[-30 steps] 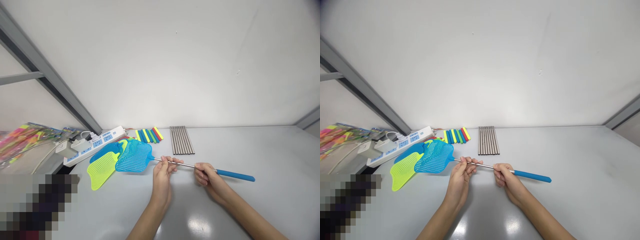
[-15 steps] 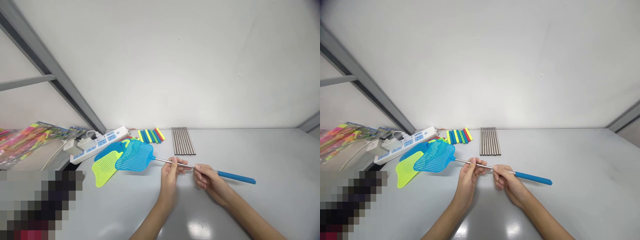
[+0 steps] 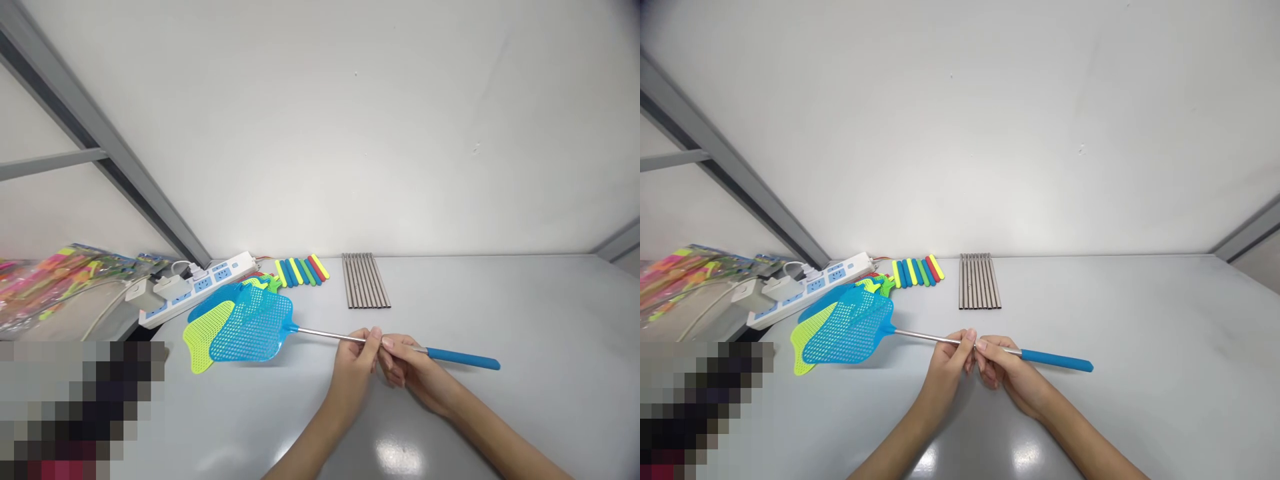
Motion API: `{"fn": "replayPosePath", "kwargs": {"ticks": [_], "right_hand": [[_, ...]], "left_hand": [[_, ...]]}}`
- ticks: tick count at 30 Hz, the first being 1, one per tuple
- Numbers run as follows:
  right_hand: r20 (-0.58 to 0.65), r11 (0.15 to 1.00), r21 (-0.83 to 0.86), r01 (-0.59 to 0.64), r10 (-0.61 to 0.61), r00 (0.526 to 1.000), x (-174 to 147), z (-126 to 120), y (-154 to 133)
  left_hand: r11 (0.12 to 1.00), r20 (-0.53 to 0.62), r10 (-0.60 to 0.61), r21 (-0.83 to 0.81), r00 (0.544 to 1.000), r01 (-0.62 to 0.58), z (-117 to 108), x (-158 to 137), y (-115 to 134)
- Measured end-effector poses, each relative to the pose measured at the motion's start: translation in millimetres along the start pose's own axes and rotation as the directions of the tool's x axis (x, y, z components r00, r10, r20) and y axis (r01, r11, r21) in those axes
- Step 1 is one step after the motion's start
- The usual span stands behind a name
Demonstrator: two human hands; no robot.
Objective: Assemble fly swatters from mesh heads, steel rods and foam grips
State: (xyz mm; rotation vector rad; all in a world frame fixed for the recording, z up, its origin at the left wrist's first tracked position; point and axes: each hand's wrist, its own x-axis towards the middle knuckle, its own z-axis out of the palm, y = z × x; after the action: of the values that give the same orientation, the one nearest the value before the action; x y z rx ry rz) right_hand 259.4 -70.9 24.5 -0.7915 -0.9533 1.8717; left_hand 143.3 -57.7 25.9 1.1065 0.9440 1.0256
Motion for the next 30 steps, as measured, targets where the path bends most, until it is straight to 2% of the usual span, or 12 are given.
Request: {"fn": "replayPosePath", "kwargs": {"ticks": [4, 13, 18, 24, 30], "right_hand": [[0.019, 1.000, 0.005, 0.013, -0.013, 1.000, 0, 0, 1], [0.017, 0.999, -0.029, 0.019, -0.018, 1.000, -1, 1, 1], [0.026, 0.999, -0.043, 0.021, -0.020, 0.999, -1, 0, 1], [0.021, 0.999, -0.048, 0.019, -0.018, 1.000, -1, 1, 0], [0.020, 1.000, 0.016, -0.006, 0.005, 1.000, -2, 3, -1]], "left_hand": [[0.999, 0.043, -0.039, 0.005, 0.998, 0.039, 4, -3, 1], [0.989, 0.048, -0.115, 0.096, 0.992, 0.110, 1, -5, 1], [0.982, 0.076, -0.175, 0.088, 0.982, 0.168, -2, -4, -4], [0.992, 0.105, -0.117, 0.064, 0.988, 0.111, -3, -6, -2], [0.996, 0.172, -0.078, -0.035, 0.982, 0.085, -1, -10, 8]]}}
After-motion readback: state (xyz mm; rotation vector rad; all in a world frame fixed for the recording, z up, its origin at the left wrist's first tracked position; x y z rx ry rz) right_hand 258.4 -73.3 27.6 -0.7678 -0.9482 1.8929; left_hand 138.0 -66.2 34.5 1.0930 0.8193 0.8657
